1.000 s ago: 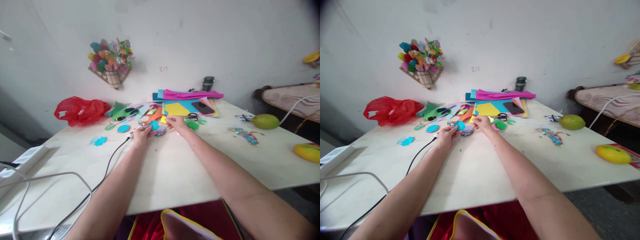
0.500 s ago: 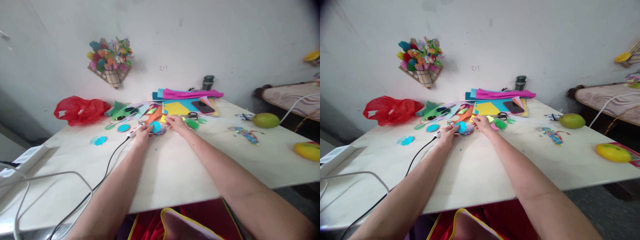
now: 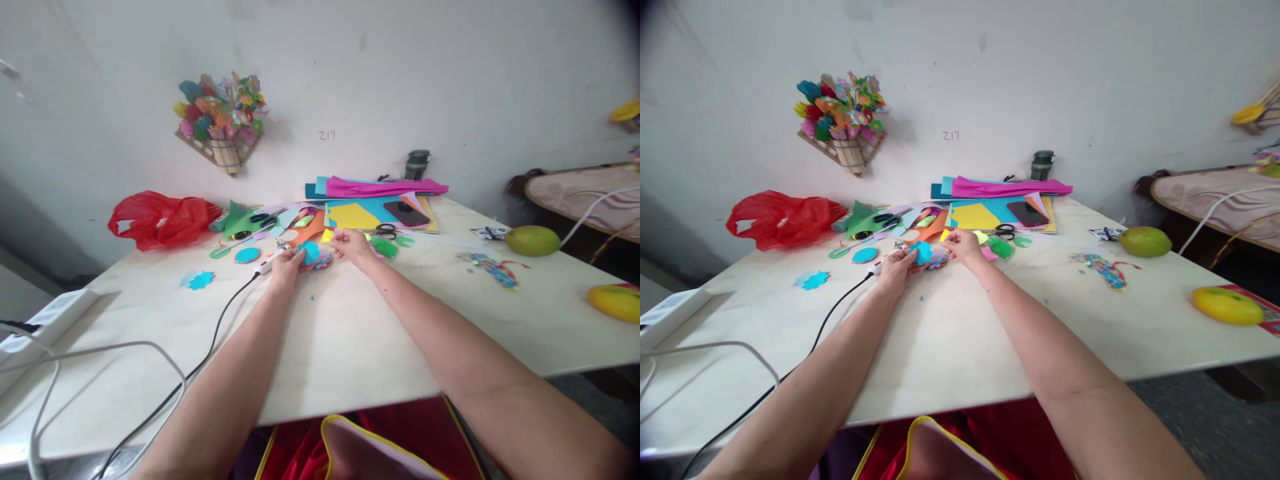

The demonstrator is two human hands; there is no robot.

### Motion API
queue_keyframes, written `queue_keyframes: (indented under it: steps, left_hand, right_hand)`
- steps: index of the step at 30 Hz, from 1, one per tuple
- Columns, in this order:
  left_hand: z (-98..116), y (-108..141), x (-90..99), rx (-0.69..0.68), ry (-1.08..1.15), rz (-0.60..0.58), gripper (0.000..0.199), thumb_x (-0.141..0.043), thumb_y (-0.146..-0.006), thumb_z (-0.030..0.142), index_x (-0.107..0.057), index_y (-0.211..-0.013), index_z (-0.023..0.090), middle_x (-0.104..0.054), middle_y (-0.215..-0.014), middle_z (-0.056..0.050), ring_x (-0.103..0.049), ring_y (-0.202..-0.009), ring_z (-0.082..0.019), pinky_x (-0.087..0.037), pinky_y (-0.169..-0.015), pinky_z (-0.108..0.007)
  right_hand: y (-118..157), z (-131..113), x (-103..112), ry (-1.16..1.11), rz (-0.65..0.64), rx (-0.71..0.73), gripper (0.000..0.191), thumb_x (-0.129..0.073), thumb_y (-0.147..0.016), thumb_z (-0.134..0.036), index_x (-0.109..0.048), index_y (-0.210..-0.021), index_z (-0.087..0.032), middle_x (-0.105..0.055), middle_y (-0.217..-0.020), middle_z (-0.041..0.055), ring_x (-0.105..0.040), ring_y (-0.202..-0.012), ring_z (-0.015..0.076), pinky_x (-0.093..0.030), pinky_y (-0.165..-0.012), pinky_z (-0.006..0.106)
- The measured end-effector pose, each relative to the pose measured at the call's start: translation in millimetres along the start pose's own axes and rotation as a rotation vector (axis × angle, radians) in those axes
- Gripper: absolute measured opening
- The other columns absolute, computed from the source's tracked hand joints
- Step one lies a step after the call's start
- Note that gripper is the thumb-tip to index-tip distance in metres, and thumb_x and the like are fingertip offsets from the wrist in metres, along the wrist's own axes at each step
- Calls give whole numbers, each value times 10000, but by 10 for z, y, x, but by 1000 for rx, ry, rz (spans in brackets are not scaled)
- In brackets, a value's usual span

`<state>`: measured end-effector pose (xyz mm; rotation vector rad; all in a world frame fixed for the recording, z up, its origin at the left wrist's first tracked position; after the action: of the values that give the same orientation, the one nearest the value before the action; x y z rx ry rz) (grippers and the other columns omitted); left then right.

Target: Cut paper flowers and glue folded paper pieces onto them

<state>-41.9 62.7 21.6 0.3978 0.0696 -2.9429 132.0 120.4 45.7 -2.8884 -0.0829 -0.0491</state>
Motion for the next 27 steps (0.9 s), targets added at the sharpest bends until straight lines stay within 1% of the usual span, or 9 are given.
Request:
queue_keyframes:
  steps: [2,6,12,14,17,20,22,24,27]
  left_hand:
    - [-7,-3,0,4,-7,-4,210,-740,-663,275,-611,-723,121,-651,-613,-22,-641,-587,-157,-544,-606,-289]
    - [-20,-19,2,-2,-12,-15,260,-768,-628,308,-604,-707,122,-647,-609,-25,-646,-609,-167,-547,-616,-297]
    - [-35,-37,3,-14,-1,-27,357,-807,-555,369,-619,-728,119,-660,-634,-27,-650,-625,-177,-553,-623,-315]
    - [-31,-37,1,-19,2,-32,365,-809,-548,371,-630,-745,121,-669,-653,-28,-653,-640,-180,-554,-620,-313]
    - [-29,-37,1,-19,-1,-33,351,-807,-551,364,-632,-741,126,-672,-655,-25,-652,-633,-173,-550,-589,-293]
    - [-34,-34,5,-6,-11,-24,327,-808,-554,341,-621,-719,129,-665,-630,-20,-639,-583,-159,-541,-549,-275]
    - [-34,-27,2,2,-7,-17,316,-813,-553,307,-618,-724,126,-668,-635,-22,-638,-576,-155,-541,-552,-274]
    - [-32,-16,-7,9,5,-16,316,-820,-544,265,-619,-739,118,-673,-651,-26,-641,-588,-153,-544,-572,-275]
    - [-34,-4,-25,14,26,-29,334,-830,-523,209,-619,-763,112,-674,-668,-24,-639,-597,-143,-545,-600,-275]
  right_hand:
    - [13,-22,11,26,9,6,183,-735,-588,-212,-557,-598,-171,-534,-498,-46,-515,-443,102,-427,-373,207]
    - [36,-72,45,50,30,22,73,-638,-714,-198,-612,-660,-157,-566,-580,-25,-519,-472,86,-427,-391,192]
    - [34,-80,85,63,62,-5,88,-537,-812,-166,-618,-778,-159,-536,-598,-42,-464,-439,56,-425,-390,174]
    - [33,-81,82,64,67,-10,84,-523,-823,-164,-606,-807,-164,-522,-580,-52,-449,-421,55,-425,-390,175]
    - [32,-91,68,64,63,10,78,-522,-824,-178,-574,-767,-170,-508,-551,-57,-439,-409,60,-403,-370,175]
    - [29,-99,42,77,33,46,148,-530,-825,-242,-545,-694,-175,-506,-529,-53,-422,-388,63,-362,-336,178]
    - [28,-103,30,87,15,64,190,-535,-822,-289,-540,-670,-176,-508,-522,-49,-407,-374,63,-345,-324,183]
    - [29,-109,28,91,14,74,188,-550,-806,-304,-547,-669,-175,-509,-520,-47,-410,-377,65,-352,-329,187]
    - [35,-126,14,72,5,82,128,-588,-764,-287,-574,-713,-170,-539,-555,-33,-472,-435,82,-396,-369,195]
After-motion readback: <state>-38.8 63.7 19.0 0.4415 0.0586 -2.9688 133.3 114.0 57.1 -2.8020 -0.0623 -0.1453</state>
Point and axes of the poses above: each hand's wrist, its own y-axis away from the middle knuckle, its own x-axis out of the back of the hand, z = x × y, the point moved 9 cm from there along -y, towards the middle knuckle
